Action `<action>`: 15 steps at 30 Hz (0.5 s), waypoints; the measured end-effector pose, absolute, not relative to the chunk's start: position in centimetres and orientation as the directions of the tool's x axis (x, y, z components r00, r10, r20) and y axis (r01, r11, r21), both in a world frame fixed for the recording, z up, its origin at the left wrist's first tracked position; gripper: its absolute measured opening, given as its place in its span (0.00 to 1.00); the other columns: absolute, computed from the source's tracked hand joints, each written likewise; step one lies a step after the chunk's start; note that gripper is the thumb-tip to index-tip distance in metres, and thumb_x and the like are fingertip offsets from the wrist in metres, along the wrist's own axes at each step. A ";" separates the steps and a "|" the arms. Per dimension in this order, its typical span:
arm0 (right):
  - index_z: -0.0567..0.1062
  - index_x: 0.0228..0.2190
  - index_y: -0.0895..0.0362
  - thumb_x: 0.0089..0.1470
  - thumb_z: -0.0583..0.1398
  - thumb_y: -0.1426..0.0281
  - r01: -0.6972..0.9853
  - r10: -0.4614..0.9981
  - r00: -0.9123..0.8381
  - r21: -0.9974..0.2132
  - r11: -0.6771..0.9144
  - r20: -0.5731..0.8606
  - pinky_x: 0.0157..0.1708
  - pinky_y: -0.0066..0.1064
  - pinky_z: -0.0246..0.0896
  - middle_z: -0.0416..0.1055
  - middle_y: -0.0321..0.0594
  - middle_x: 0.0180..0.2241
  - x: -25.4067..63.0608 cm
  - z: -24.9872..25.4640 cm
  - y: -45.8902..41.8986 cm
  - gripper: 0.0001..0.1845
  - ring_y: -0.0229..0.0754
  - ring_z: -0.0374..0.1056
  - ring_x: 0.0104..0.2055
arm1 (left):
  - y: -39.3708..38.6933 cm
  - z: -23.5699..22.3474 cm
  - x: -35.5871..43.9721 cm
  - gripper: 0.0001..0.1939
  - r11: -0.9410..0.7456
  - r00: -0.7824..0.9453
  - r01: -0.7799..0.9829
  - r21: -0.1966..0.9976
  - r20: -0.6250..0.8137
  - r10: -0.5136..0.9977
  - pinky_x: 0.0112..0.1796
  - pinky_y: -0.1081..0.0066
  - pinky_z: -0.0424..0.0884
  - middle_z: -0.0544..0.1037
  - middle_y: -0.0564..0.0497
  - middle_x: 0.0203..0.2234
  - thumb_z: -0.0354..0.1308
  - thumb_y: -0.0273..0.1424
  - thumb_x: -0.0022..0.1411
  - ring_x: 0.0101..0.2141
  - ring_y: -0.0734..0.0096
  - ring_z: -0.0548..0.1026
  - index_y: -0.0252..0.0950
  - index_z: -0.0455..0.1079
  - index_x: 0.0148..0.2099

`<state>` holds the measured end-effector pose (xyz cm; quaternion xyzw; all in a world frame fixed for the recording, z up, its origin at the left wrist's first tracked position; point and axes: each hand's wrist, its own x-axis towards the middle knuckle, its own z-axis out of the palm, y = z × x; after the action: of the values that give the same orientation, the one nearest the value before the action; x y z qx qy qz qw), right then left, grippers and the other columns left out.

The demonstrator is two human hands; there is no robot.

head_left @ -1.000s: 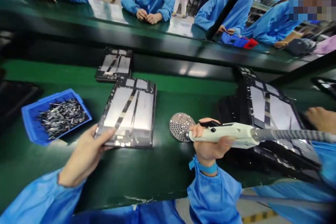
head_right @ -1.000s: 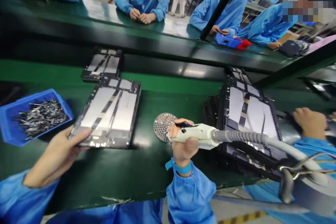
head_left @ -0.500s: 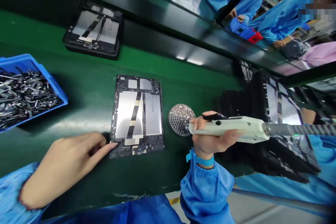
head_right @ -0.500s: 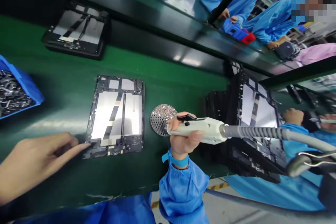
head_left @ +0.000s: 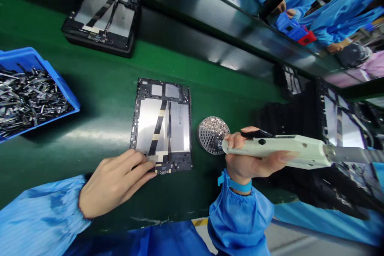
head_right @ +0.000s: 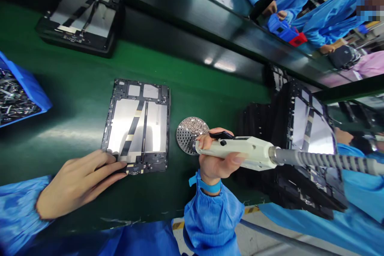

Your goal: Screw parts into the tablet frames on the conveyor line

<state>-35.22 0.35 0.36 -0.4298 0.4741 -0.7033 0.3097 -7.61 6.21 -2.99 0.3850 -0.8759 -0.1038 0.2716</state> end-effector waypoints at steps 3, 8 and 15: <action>0.73 0.27 0.55 0.41 0.55 0.35 0.053 -0.860 -0.427 -0.942 -0.332 0.279 0.18 0.32 0.55 0.56 0.29 0.12 -35.4 0.4 0.5 0.35 0.37 0.53 0.14 | 6.2 -3.0 -7.8 0.06 0.687 -0.553 -0.609 0.395 0.410 -0.725 0.27 0.72 0.65 0.72 0.50 0.30 0.55 0.29 0.67 0.29 0.70 0.71 0.33 0.70 0.44; 0.72 0.26 0.55 0.43 0.54 0.35 0.036 -0.862 -0.422 -0.944 -0.327 0.282 0.19 0.32 0.57 0.57 0.28 0.12 -35.3 0.2 0.4 0.35 0.37 0.54 0.13 | 6.1 -3.0 -7.8 0.07 0.700 -0.562 -0.596 0.392 0.419 -0.713 0.27 0.71 0.65 0.72 0.49 0.30 0.56 0.29 0.67 0.30 0.70 0.70 0.32 0.69 0.45; 0.72 0.27 0.55 0.38 0.52 0.30 -0.042 -0.853 -0.414 -0.942 -0.332 0.319 0.19 0.33 0.54 0.54 0.26 0.11 -36.0 1.4 0.9 0.40 0.37 0.52 0.13 | 6.2 -2.9 -8.0 0.06 0.732 -0.588 -0.596 0.329 0.442 -0.677 0.23 0.72 0.59 0.70 0.51 0.28 0.55 0.29 0.67 0.29 0.71 0.67 0.34 0.70 0.45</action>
<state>-35.96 0.86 1.38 -0.4517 0.4949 -0.6797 0.2983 -8.04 6.18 -2.89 0.3585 -0.8880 -0.0731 0.2785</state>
